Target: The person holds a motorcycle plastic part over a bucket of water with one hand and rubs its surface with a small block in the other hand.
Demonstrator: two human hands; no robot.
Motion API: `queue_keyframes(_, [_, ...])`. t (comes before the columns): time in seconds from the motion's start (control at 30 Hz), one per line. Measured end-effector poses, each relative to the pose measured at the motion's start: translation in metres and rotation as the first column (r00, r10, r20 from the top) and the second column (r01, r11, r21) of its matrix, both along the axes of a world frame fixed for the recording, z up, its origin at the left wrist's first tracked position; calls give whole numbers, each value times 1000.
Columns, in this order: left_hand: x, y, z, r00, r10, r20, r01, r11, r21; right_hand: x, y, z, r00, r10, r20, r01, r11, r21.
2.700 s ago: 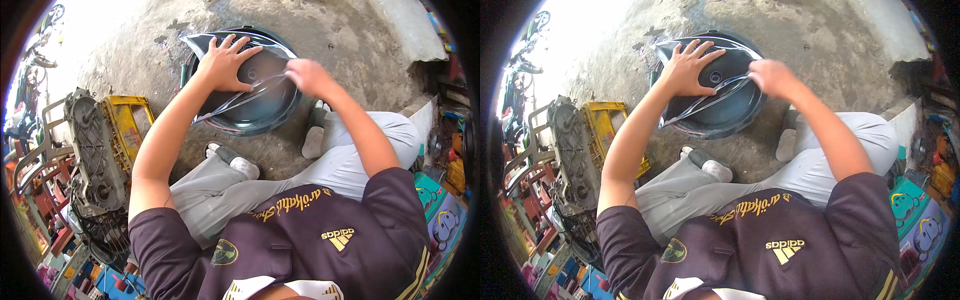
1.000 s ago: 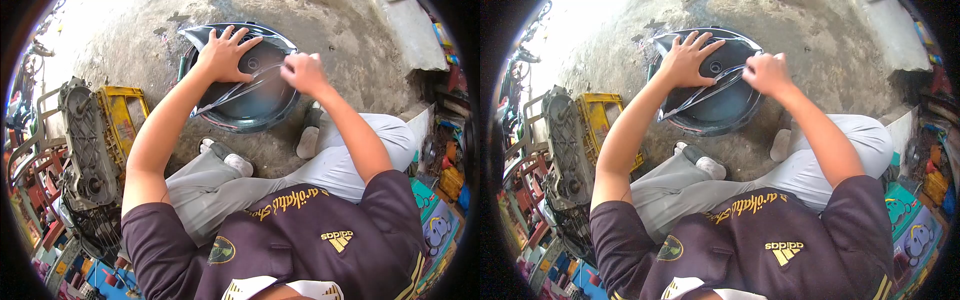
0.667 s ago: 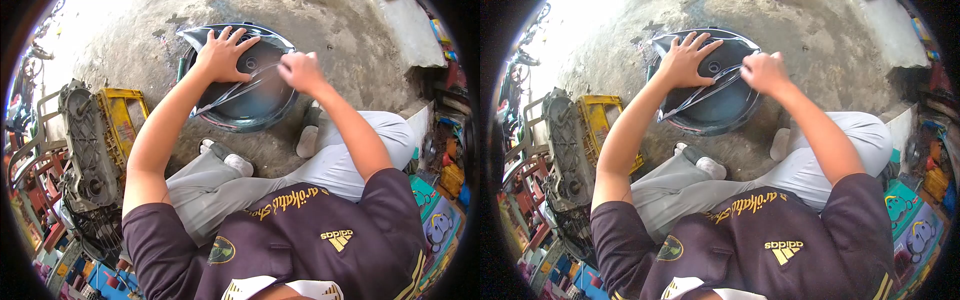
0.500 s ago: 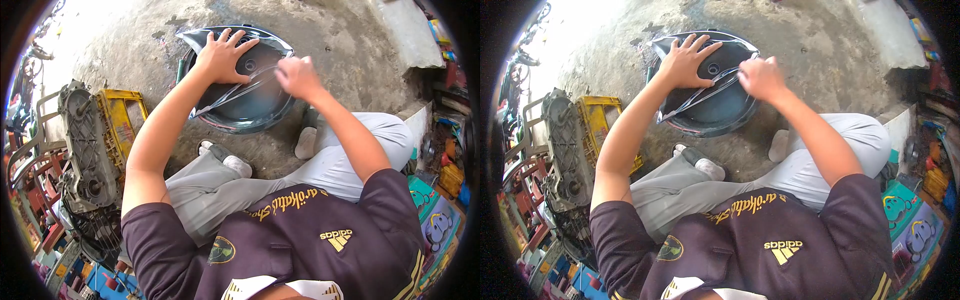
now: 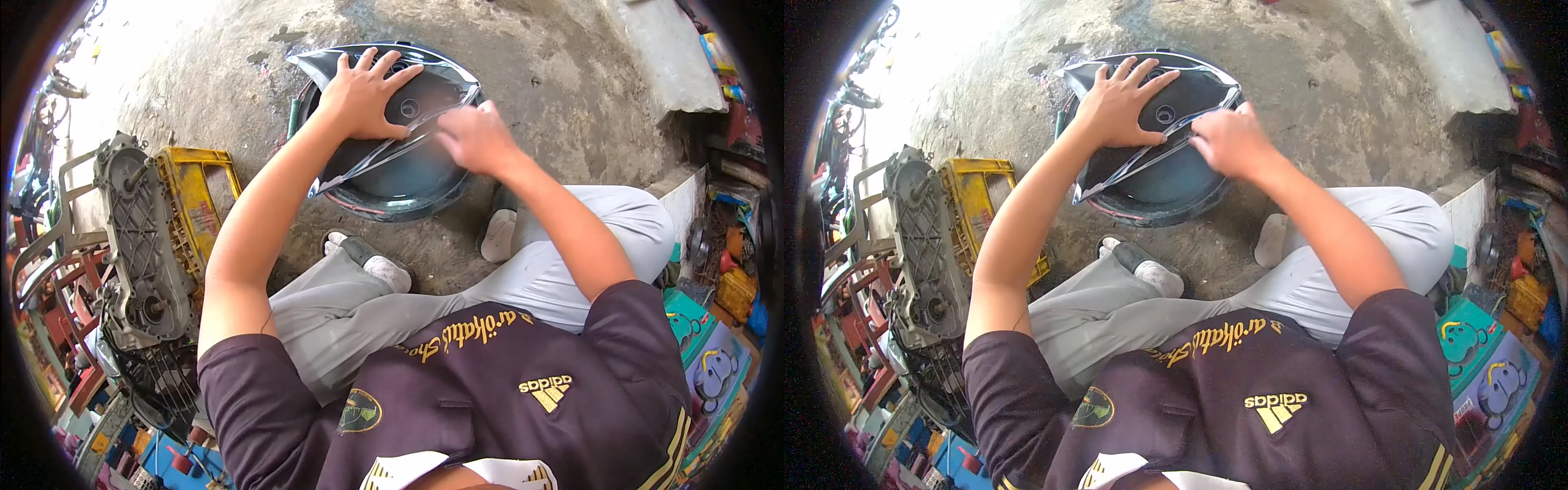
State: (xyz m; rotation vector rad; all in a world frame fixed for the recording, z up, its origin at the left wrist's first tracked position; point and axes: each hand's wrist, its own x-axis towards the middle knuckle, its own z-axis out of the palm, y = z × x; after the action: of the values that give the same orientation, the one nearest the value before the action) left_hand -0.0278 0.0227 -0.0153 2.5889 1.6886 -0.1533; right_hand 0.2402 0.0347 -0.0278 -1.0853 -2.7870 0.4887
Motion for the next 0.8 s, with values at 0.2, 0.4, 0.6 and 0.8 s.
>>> queue_keyframes(0.2, [-2,-2,0,1000,0,27,0,1000,7,17,31,2,985,-150,91,154,987,-41])
queue_keyframes(0.4, [1,-2,2,1000,2,11,-2,1000,-15,11,15,7,993,-82,82,82,997,6])
queue_keyframes(0.6, [0,0,2,1000,1,18,0,1000,-18,9,6,2,998,-58,5,58,998,-16])
queue_keyframes(0.8, [-1,-2,3,1000,-9,29,8,1000,19,7,14,10,974,-198,107,199,980,5])
